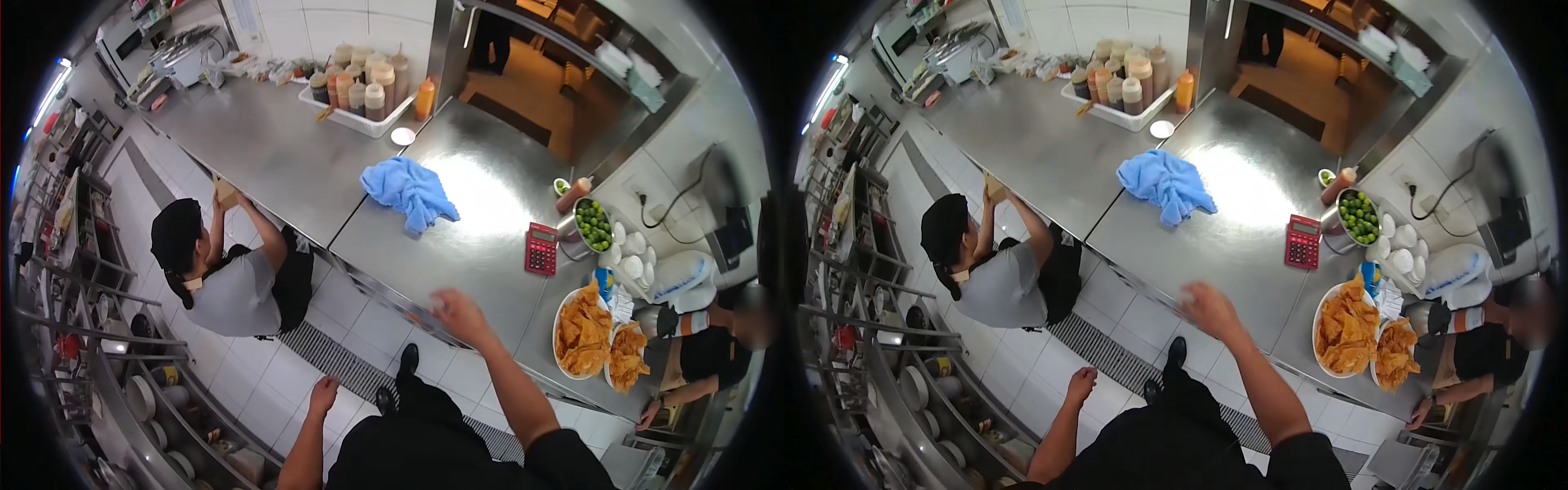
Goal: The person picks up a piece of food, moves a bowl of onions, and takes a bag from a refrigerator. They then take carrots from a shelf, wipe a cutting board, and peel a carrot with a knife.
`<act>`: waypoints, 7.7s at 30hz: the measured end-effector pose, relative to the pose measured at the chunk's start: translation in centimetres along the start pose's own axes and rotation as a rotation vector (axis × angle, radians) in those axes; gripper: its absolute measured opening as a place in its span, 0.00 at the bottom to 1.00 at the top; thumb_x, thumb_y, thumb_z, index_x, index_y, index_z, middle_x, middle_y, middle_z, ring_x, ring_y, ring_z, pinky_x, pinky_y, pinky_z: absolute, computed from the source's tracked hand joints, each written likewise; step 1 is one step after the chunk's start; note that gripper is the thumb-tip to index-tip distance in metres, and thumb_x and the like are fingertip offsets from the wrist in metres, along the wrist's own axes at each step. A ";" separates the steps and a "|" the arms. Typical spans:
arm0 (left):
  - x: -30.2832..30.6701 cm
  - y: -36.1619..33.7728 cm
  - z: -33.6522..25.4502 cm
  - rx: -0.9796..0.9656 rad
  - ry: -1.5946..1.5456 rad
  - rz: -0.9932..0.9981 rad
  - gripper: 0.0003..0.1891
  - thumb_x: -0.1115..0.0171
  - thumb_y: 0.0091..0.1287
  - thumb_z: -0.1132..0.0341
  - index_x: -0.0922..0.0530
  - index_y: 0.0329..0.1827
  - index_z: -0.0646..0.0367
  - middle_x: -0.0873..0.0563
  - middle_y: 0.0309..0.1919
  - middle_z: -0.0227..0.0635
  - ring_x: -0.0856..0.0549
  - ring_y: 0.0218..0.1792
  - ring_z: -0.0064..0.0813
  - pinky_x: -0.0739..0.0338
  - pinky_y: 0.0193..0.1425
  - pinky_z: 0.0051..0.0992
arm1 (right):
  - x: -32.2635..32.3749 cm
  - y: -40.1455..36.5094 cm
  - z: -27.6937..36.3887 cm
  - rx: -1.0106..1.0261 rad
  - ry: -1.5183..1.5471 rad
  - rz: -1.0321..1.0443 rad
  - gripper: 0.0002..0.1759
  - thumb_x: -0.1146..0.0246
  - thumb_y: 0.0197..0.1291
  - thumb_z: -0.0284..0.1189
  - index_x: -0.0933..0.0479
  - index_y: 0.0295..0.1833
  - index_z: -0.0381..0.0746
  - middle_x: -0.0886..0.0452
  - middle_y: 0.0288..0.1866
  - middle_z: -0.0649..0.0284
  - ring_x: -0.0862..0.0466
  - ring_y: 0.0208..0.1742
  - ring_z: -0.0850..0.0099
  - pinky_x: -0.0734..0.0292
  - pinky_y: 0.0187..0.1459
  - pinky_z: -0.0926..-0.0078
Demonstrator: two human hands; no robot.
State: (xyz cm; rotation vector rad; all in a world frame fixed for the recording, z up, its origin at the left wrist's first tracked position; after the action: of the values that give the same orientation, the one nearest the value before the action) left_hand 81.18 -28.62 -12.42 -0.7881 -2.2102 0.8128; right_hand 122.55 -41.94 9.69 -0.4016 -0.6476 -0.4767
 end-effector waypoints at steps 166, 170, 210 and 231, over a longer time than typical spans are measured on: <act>35.0 -28.0 19.7 -0.086 -0.937 0.659 0.43 0.68 0.72 0.30 0.37 0.74 0.60 0.25 0.64 0.51 0.15 0.52 0.46 0.14 0.49 0.36 | -48.4 -62.0 9.9 -0.923 0.711 -0.445 0.25 0.39 0.68 0.44 0.25 0.59 0.35 0.14 0.34 0.55 0.13 0.36 0.68 0.19 0.42 0.73; 36.4 -27.5 19.5 -0.145 -0.982 0.666 0.43 0.67 0.73 0.30 0.36 0.72 0.62 0.24 0.64 0.52 0.15 0.52 0.45 0.14 0.49 0.36 | -49.9 -64.5 8.0 -0.908 0.669 -0.400 0.21 0.39 0.67 0.41 0.23 0.57 0.37 0.14 0.35 0.55 0.13 0.34 0.69 0.19 0.39 0.75; 32.7 -67.3 3.2 -1.925 -0.140 0.764 0.08 0.35 0.52 0.64 0.23 0.24 0.57 0.26 0.21 0.30 0.25 0.22 0.25 0.32 0.20 0.25 | -56.5 -68.5 4.7 -0.964 0.670 -0.183 0.20 0.39 0.65 0.42 0.21 0.53 0.38 0.14 0.38 0.60 0.15 0.31 0.73 0.23 0.29 0.77; 54.2 -23.6 38.5 0.022 1.338 -0.338 0.25 0.31 0.56 0.52 0.18 0.56 0.52 0.26 0.65 0.47 0.33 0.69 0.48 0.33 0.65 0.58 | -57.7 -83.9 2.9 -1.103 -0.124 -0.407 0.21 0.40 0.57 0.41 0.17 0.44 0.34 0.15 0.44 0.46 0.17 0.50 0.46 0.22 0.53 0.52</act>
State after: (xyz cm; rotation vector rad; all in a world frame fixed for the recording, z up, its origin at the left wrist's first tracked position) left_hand 12.77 -17.76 0.82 -0.6133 -1.0508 0.0249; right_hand 35.89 -92.29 -8.67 -1.3601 -0.5361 -1.2028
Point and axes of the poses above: each hand's wrist, its own y-axis towards the middle knuckle, its own x-axis out of the back of the hand, z = x × y, the point moved 3 cm from there along y, towards the middle knuckle
